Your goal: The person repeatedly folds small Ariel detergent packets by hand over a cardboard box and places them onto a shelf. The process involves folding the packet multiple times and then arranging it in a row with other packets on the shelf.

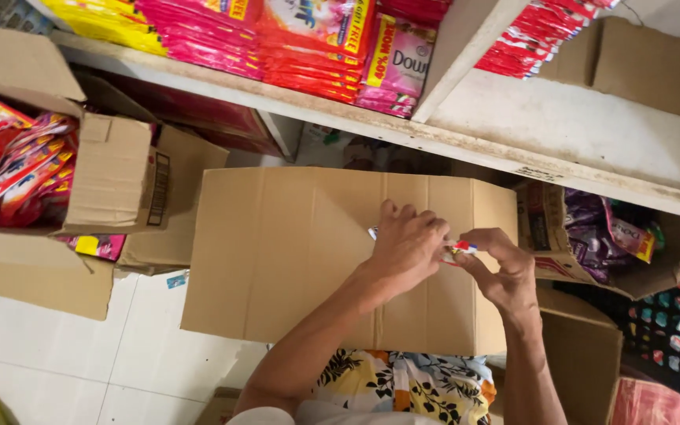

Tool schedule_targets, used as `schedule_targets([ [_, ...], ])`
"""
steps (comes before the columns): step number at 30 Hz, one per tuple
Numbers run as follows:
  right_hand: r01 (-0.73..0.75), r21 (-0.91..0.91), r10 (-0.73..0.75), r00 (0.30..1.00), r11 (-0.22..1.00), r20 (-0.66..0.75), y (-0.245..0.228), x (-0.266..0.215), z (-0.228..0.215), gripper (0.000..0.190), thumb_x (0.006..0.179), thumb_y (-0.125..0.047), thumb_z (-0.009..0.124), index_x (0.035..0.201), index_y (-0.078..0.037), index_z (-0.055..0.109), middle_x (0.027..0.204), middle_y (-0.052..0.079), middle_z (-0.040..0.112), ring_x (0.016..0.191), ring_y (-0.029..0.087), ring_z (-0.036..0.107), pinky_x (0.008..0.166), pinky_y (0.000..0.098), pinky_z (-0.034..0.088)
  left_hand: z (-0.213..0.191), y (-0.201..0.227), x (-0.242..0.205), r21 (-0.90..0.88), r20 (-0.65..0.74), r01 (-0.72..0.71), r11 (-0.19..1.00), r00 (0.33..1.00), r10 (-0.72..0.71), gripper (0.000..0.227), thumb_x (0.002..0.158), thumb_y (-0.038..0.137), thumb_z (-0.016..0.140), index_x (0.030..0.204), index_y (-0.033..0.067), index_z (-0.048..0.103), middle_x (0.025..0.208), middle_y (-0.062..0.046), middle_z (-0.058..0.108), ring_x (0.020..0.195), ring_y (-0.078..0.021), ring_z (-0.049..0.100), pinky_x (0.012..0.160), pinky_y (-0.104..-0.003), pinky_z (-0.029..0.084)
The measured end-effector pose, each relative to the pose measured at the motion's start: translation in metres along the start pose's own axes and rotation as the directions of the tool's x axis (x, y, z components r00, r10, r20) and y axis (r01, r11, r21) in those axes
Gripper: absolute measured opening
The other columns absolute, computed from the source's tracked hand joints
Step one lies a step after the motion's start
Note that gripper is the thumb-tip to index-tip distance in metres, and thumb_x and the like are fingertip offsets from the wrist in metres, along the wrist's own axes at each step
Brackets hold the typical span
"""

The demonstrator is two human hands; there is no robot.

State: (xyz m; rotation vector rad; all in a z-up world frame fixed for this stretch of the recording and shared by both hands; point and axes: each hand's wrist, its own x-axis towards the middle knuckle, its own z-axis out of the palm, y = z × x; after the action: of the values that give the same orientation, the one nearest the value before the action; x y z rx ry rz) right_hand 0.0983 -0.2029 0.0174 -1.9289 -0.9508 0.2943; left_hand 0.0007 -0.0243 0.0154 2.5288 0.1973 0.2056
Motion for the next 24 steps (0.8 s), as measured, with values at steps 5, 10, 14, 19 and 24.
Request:
schedule_targets([
  [5, -0.03, -0.028, 0.029, 0.998, 0.999, -0.052, -0.004, 0.005, 0.001, 0.02, 0.084, -0.001, 0.08, 0.103, -0.001, 0.074, 0.104, 0.009, 0.074, 0.098, 0.018, 0.07, 0.087, 0.0293, 0.055, -0.001, 0.001, -0.002, -0.019, -0.073, -0.063, 0.998, 0.995, 0.061, 0.016, 0.075, 0.018, 0.077, 0.091, 0.0171, 0.073, 0.093, -0.002, 0.07, 0.093, -0.0267, 0.063, 0.088, -0.052, 0.035],
  [10, -0.14, -0.038, 0.135, 0.984, 0.989, -0.112, -0.018, 0.009, -0.007, 0.025, 0.083, -0.004, 0.081, 0.106, -0.001, 0.072, 0.102, 0.008, 0.075, 0.097, 0.018, 0.07, 0.088, 0.0305, 0.054, -0.011, -0.001, 0.0, -0.064, -0.084, -0.101, 0.993, 0.992, 0.096, 0.025, 0.067, 0.017, 0.077, 0.092, 0.0155, 0.072, 0.094, -0.003, 0.071, 0.093, -0.0268, 0.063, 0.085, -0.052, 0.035],
  [14, 0.016, -0.043, -0.021, 0.994, 0.999, -0.104, -0.014, 0.009, -0.011, 0.017, 0.086, -0.005, 0.08, 0.102, -0.004, 0.075, 0.104, 0.009, 0.075, 0.101, 0.021, 0.07, 0.092, 0.0338, 0.053, -0.015, -0.001, 0.001, -0.044, -0.097, -0.08, 0.996, 0.992, 0.075, 0.016, 0.076, 0.02, 0.079, 0.089, 0.0155, 0.071, 0.085, -0.002, 0.07, 0.089, -0.0267, 0.063, 0.085, -0.052, 0.036],
  [19, 0.025, -0.022, -0.028, 0.988, 0.999, -0.149, -0.011, 0.009, -0.01, 0.014, 0.088, -0.005, 0.08, 0.101, -0.004, 0.076, 0.102, 0.009, 0.076, 0.1, 0.021, 0.07, 0.091, 0.0339, 0.054, -0.014, -0.001, 0.002, -0.018, -0.061, -0.092, 0.996, 0.994, 0.09, 0.014, 0.08, 0.021, 0.079, 0.088, 0.0139, 0.069, 0.084, -0.003, 0.069, 0.087, -0.0275, 0.062, 0.084, -0.052, 0.036],
  [24, -0.054, -0.035, 0.051, 0.995, 0.998, -0.088, -0.014, 0.01, -0.02, 0.02, 0.086, -0.005, 0.08, 0.104, -0.003, 0.072, 0.102, 0.009, 0.075, 0.099, 0.02, 0.072, 0.088, 0.0337, 0.054, -0.015, 0.003, 0.001, -0.021, -0.114, -0.12, 0.993, 0.987, 0.117, 0.016, 0.077, 0.016, 0.078, 0.09, 0.0135, 0.069, 0.086, -0.004, 0.069, 0.087, -0.0281, 0.062, 0.083, -0.051, 0.036],
])
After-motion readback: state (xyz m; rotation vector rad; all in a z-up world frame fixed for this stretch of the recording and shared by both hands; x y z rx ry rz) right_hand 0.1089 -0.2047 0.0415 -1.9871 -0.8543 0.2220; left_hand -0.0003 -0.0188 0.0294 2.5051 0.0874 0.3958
